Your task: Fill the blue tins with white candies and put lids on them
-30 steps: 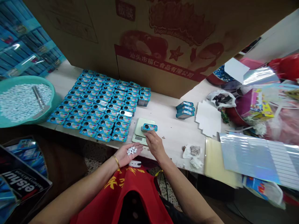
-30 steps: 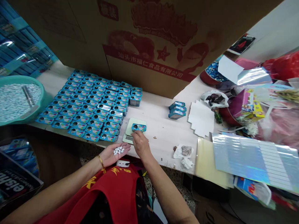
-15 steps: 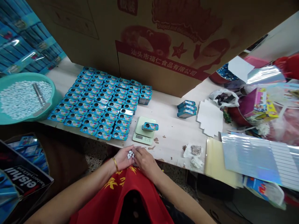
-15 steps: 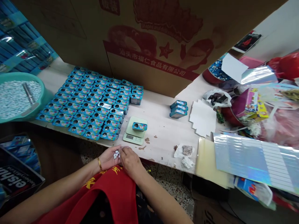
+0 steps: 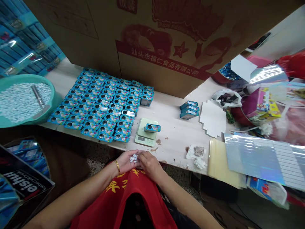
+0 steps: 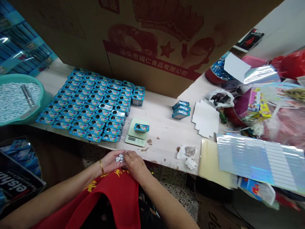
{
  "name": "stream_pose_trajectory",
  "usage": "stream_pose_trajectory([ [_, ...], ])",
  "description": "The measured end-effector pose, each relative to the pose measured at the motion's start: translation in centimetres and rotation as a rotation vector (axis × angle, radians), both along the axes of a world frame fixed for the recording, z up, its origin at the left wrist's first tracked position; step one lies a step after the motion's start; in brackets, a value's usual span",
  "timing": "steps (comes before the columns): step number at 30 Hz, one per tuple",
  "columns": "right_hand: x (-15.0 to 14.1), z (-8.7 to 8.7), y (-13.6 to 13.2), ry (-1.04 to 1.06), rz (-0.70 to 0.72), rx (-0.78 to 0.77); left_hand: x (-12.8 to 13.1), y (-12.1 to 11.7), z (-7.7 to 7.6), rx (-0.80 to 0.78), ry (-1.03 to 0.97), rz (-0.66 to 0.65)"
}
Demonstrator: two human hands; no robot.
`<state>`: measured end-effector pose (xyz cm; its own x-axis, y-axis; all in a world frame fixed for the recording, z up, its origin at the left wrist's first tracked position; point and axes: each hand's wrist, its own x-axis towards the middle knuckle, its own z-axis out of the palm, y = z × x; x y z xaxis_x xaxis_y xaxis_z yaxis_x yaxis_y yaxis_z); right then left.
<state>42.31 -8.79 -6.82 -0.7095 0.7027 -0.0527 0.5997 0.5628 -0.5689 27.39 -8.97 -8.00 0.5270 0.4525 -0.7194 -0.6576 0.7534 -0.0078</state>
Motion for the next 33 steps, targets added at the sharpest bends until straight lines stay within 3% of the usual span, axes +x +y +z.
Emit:
stream_pose_trajectory([
  [3, 0.2, 0.3, 1.2, 0.146, -0.087, -0.022, 0.2, 0.8, 0.2, 0.027, 0.009, 0.051],
  [7, 0.6, 1.1, 5.4, 0.315, -0.351, -0.025, -0.1, 2.3, 1.1, 0.072, 0.056, 0.094],
  [11, 1.1, 0.7, 10.2, 0.287, -0.488, 0.024, -0.8, 2.5, 1.4, 0.084, 0.044, 0.071],
  [14, 1.6, 0.1, 11.8, 0.270, -0.541, 0.027, -1.1, 1.8, 1.1, 0.052, 0.058, 0.069],
  [17, 1.8, 0.1, 10.3, 0.325, -0.582, -0.021, -1.4, 1.0, 0.6, 0.028, 0.063, 0.065],
  [22, 0.7, 1.2, 3.3, 0.440, -0.429, -0.334, -1.5, -0.1, -0.1, 0.006, 0.109, -0.036],
  [25, -0.1, 1.5, 0.1, 0.476, -0.401, -0.437, -1.2, -0.5, -0.3, 0.044, 0.118, -0.126],
  [33, -0.6, 1.6, -0.4, 0.514, -0.353, -0.395, -0.3, -0.1, 0.4, 0.042, 0.202, -0.182],
])
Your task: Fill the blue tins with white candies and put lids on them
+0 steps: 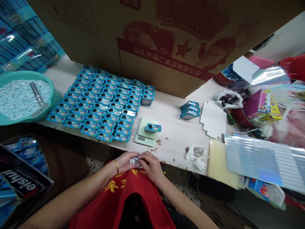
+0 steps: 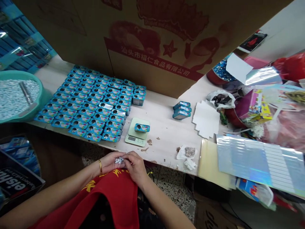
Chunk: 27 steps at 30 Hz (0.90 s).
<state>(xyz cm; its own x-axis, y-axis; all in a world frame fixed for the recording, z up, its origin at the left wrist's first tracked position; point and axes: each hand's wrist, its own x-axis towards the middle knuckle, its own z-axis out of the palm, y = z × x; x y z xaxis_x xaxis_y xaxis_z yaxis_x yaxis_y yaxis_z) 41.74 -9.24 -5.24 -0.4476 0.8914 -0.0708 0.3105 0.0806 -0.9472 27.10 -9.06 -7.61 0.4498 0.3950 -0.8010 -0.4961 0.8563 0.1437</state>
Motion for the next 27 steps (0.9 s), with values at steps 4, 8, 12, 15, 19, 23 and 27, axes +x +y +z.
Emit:
stream_pose_trajectory([
  [4, 0.0, 0.2, 0.3, -0.027, 0.073, 0.074, 0.1, 0.3, 0.1, 0.009, -0.016, 0.009],
  [8, 1.2, 0.1, 3.0, -0.178, 0.103, 0.234, -0.1, 0.7, 0.1, 0.032, -0.056, -0.006],
  [12, 3.1, -1.3, 8.6, -0.601, -0.040, 0.417, -1.1, 0.9, 0.3, 0.024, -0.016, -0.005],
  [15, 3.8, -2.3, 12.5, -0.726, 0.022, 0.421, -2.3, 0.9, 0.6, 0.014, 0.044, 0.054],
  [19, 2.9, -2.7, 17.0, -0.703, -0.001, 0.478, -4.2, 0.6, 1.2, -0.024, 0.113, 0.157],
  [23, -0.3, -4.1, 21.8, -0.693, -0.104, 0.472, -5.3, 0.6, 1.7, -0.060, 0.189, 0.221],
  [27, -2.6, -6.8, 24.8, -0.685, -0.180, 0.473, -5.9, 0.6, 1.6, -0.084, 0.239, 0.234],
])
